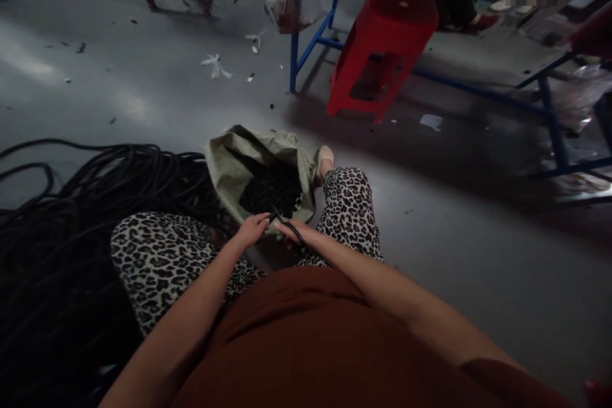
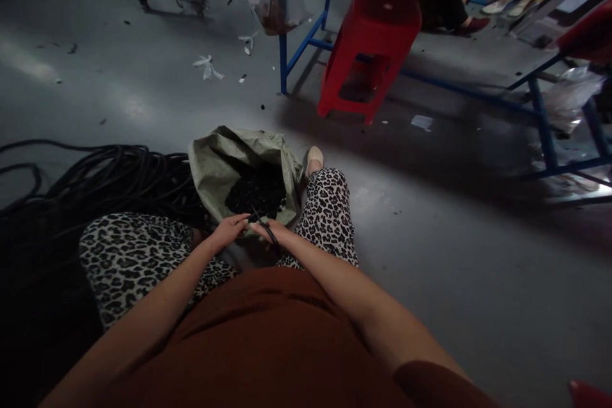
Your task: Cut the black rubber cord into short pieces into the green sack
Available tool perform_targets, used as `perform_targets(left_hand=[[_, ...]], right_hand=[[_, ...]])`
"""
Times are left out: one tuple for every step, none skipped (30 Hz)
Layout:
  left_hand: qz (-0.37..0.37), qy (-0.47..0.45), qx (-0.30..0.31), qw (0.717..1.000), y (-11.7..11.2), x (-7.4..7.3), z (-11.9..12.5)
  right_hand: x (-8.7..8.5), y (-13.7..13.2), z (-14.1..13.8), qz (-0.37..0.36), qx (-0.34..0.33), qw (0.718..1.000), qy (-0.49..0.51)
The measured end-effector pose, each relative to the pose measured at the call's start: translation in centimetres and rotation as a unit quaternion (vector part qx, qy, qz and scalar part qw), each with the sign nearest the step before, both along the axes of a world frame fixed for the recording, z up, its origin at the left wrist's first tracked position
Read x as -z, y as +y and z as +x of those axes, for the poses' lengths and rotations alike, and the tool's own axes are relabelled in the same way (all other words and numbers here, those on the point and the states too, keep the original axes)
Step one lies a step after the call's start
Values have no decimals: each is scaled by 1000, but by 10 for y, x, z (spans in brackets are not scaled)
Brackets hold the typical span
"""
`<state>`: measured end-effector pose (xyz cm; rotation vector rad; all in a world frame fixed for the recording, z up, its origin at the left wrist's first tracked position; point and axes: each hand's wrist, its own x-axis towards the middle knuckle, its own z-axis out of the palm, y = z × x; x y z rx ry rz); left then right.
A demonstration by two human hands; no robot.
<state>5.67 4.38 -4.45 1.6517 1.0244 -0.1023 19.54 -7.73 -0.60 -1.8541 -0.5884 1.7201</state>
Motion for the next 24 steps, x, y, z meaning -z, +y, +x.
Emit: perform_targets(left_hand=[[-1,-1,-2,1000,-1,-2,0],[-3,-2,-7,1000,-2,-4,0],[-7,-3,-12,1000,-2,-7,0],[-11,-3,-18,1000,-3,-9,0],[-14,-2,-24,1000,-3,-11,0],[-17,1,-29,999,-4,-13,-1],[-18,3,-33,999,-5,-14,-2],[-18,6,-36,999,-5,-14,-2],[-17,9,-38,999,-6,-14,-3],[-16,12,-39,999,-7,-13,-3],[-14,16,-40,999,-8,-11,-3],[-12,19,-41,999,-9,-9,-3],[-11,20,-43,999,-10,-7,-3],[-10,21,-45,999,-11,-5,-2],[-9,20,-48,999,-11,-3,-2],[-8,18,-51,999,-12,-1,-2],[-7,14,-53,998,-12,0,-3],[-7,9,-56,998,-12,1,-4],[-6,5,-59,998,-13,3,-5],[-5,3,-61,998,-13,4,-6],[-4,2,-60,998,-14,4,-7],[-2,5,-57,998,-14,5,-8],[1,8,-52,999,-15,6,-9],[5,10,-45,999,-15,6,-9]], right_hand=[[-1,0,0,3,0,1000,4],[-1,-1,-1,8,1,1000,7],[-1,0,-1,12,0,1000,7],[-2,0,-1,14,-1,1000,4],[-2,0,-2,14,-5,1000,-3],[-1,1,-3,13,-9,1000,-11],[-1,1,-4,10,-14,1000,-20],[0,1,-4,8,-21,999,-28],[1,2,-5,5,-29,999,-37],[2,2,-6,4,-39,998,-47],[4,2,-6,1,-49,997,-56],[5,1,-6,-2,-59,996,-66],[7,1,-7,-3,-69,995,-78],[9,1,-7,-3,-76,993,-92],[11,2,-7,-1,-83,991,-106],[12,2,-7,2,-89,989,-120],[14,3,-7,5,-94,987,-134],[15,4,-8,7,-100,984,-146],[16,4,-8,9,-107,982,-157],[18,5,-8,11,-116,979,-165],[19,6,-9,13,-126,977,-170],[20,6,-10,16,-135,975,-176],[20,6,-11,20,-143,973,-182],[21,6,-11,21,-148,971,-185]])
